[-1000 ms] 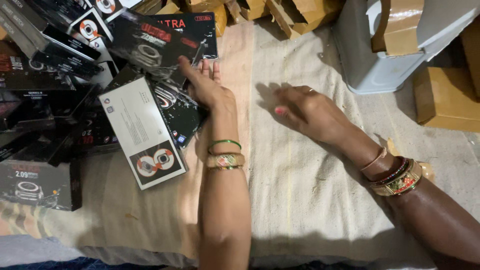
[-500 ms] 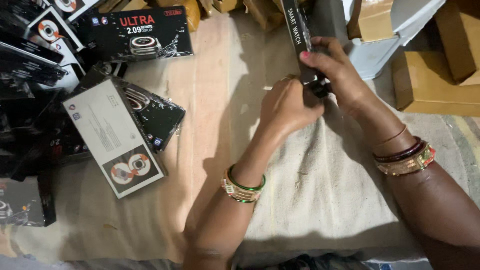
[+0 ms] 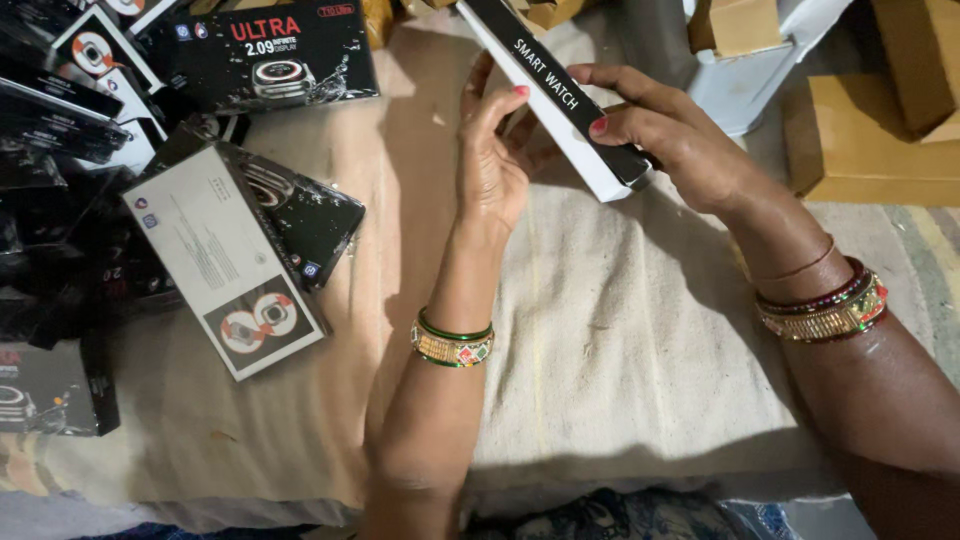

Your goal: The person packs smartwatch boxes into cardboard shipping boxes, seals them with tape, and then unpacks them to reveal the contents including the watch, strap, and charger. The person repeats this packing and unpacking process with multiple units.

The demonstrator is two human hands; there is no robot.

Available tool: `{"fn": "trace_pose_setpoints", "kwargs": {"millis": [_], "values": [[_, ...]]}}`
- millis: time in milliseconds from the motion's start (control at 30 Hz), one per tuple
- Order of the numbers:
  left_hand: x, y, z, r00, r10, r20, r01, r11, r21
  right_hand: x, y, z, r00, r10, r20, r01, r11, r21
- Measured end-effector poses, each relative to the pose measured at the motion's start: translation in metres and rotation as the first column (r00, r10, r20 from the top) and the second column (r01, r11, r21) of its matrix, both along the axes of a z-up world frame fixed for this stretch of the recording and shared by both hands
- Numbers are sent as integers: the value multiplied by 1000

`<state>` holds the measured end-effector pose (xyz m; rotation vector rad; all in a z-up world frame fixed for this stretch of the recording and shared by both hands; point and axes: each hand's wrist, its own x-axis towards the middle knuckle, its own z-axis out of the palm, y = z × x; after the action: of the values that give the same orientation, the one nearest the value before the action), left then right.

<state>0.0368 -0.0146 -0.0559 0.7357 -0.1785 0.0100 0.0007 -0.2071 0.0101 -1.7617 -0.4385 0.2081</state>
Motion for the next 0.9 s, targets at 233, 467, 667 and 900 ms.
{"fn": "trace_pose_setpoints", "kwargs": {"millis": [233,467,667,900], "values": [[4,9,-14,978,7,-206,-54,973,-224,2,-5,6,975,74,-209,-11,958,287],[5,54,13,983,182,-25,-149,868,473,-11,-14,20,978,-200,-59,183,959,-215],[-17,43,39,972,210,106,-180,373,910,-17,-9,20,959,-191,209,274,818,-505],[-31,49,53,941,251,226,-330,540,775,-17,-6,19,920,-154,361,334,789,-516]]}}
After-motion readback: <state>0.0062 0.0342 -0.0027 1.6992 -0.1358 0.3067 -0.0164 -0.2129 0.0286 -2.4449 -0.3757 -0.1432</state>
